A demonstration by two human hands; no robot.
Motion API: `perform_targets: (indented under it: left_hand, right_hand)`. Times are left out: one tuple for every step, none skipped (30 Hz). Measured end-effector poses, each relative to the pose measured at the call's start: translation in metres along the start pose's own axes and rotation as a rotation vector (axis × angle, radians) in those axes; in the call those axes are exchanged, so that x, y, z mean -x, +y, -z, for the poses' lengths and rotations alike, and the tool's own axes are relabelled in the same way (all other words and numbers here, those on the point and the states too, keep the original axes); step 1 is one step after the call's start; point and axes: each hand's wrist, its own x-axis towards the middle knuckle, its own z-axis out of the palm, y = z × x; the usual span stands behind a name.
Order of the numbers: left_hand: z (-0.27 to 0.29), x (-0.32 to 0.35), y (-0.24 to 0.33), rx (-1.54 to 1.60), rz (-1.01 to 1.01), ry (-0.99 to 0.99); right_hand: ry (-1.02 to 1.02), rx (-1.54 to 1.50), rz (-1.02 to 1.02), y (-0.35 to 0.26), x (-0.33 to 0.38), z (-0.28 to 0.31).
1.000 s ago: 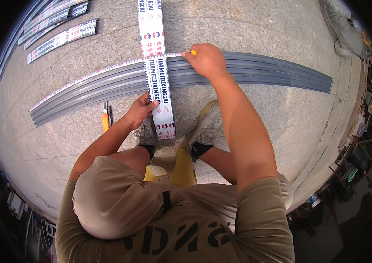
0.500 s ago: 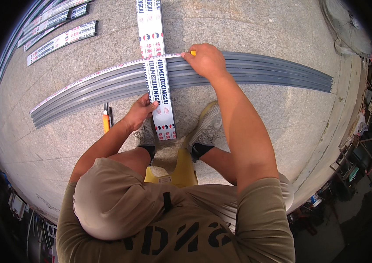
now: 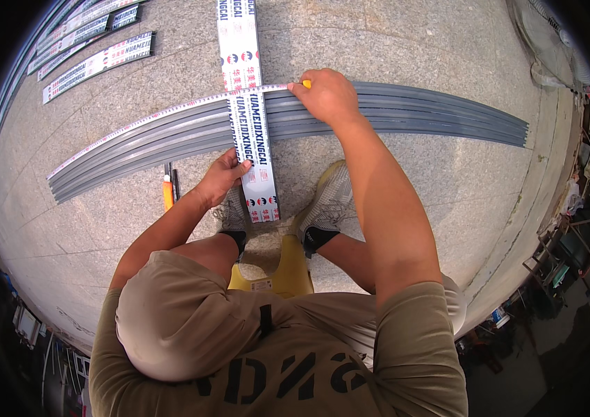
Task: The person measures a long metal profile using a tape measure and a straight edge, then uses a utility knife to score and cut the profile along the marked line. The cut piece is separated and set aside.
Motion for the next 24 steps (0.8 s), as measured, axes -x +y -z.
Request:
perform_targets:
  left_hand:
    - [0.0,0.0,-0.001,0.006,-0.006,0.002]
    - [-0.001,0.0,-0.001,0.011,-0.011,0.003]
    - [-0.001,0.0,-0.002,0.017,-0.017,0.004]
    - [-0.001,0.0,-0.002,0.015,-0.024,0.002]
    - [-0.001,0.0,-0.002,0.012,-0.031,-0.001]
    - [-0.001,0.0,-0.002,0.009,-0.038,-0.004]
    - [0.0,-0.001,-0.001,-0.001,-0.037,-0.006]
    - [0.0,-0.001,-0.001,-0.012,-0.035,-0.007]
    - [0.0,-0.001,0.0,-0.022,-0.034,-0.008]
    - [0.0,-0.001,0.001,-0.019,-0.027,-0.014]
    - [0.001,-0.002,0.001,-0.016,-0.02,-0.018]
    - [0.002,-0.002,0.002,-0.013,-0.014,-0.023]
    - [0.002,-0.002,0.002,-0.016,-0.004,-0.022]
    - [0.003,-0.001,0.003,-0.02,0.005,-0.02]
    - [0.003,0.001,0.004,-0.022,0.014,-0.018]
    - [0.004,0.002,0.004,-0.014,0.015,-0.02]
    - [0.008,0.004,0.004,-0.005,0.015,-0.014]
    - [0.012,0.006,0.003,0.006,0.014,-0.007]
    - [0.013,0.007,0.001,0.01,0.018,-0.009]
    - [0.015,0.009,0.002,0.012,0.019,0.001]
    - [0.02,0.013,0.003,0.013,0.019,0.02]
    - [0.023,0.016,0.003,0.017,0.014,0.029]
    - [0.027,0.02,0.0,0.058,0.011,0.041]
    - [0.03,0.023,-0.004,0.097,0.004,0.055]
  right_hand:
    - [0.0,0.002,0.0,-0.001,0.0,0.0]
    - [0.001,0.003,-0.001,-0.001,0.001,0.001]
    - [0.002,0.005,-0.001,-0.001,0.001,0.001]
    - [-0.001,0.003,-0.002,-0.001,0.001,0.001]
    - [-0.004,0.001,-0.003,-0.001,0.0,0.001]
    - [-0.007,0.0,-0.003,0.0,0.0,0.0]
    - [-0.002,-0.003,0.0,0.001,-0.001,0.0]
    - [0.004,-0.007,0.005,0.002,-0.001,-0.001]
    - [0.01,-0.01,0.009,0.003,-0.001,-0.002]
    - [0.004,-0.01,0.006,0.004,-0.002,-0.003]
    - [-0.002,-0.009,0.004,0.005,-0.002,-0.003]
    - [-0.008,-0.008,0.001,0.005,-0.003,-0.003]
    - [-0.004,-0.006,0.004,0.006,-0.003,-0.003]
    - [-0.001,-0.006,0.007,0.005,-0.002,-0.003]
    - [0.001,-0.005,0.011,0.005,-0.002,-0.002]
    - [-0.014,-0.007,-0.001,0.005,-0.002,-0.001]
    - [-0.032,-0.013,-0.007,0.0,-0.002,0.002]
    - [-0.05,-0.018,-0.01,-0.003,0.0,0.004]
    - [-0.034,-0.003,-0.005,-0.002,0.003,0.007]
    - [-0.018,0.004,0.01,-0.001,0.007,0.009]
    - [-0.004,0.004,0.032,-0.001,0.009,0.01]
    - [-0.008,-0.002,0.032,-0.002,0.013,0.01]
    - [-0.016,-0.009,0.039,-0.004,0.019,0.011]
    - [-0.041,-0.037,0.044,-0.007,0.027,0.014]
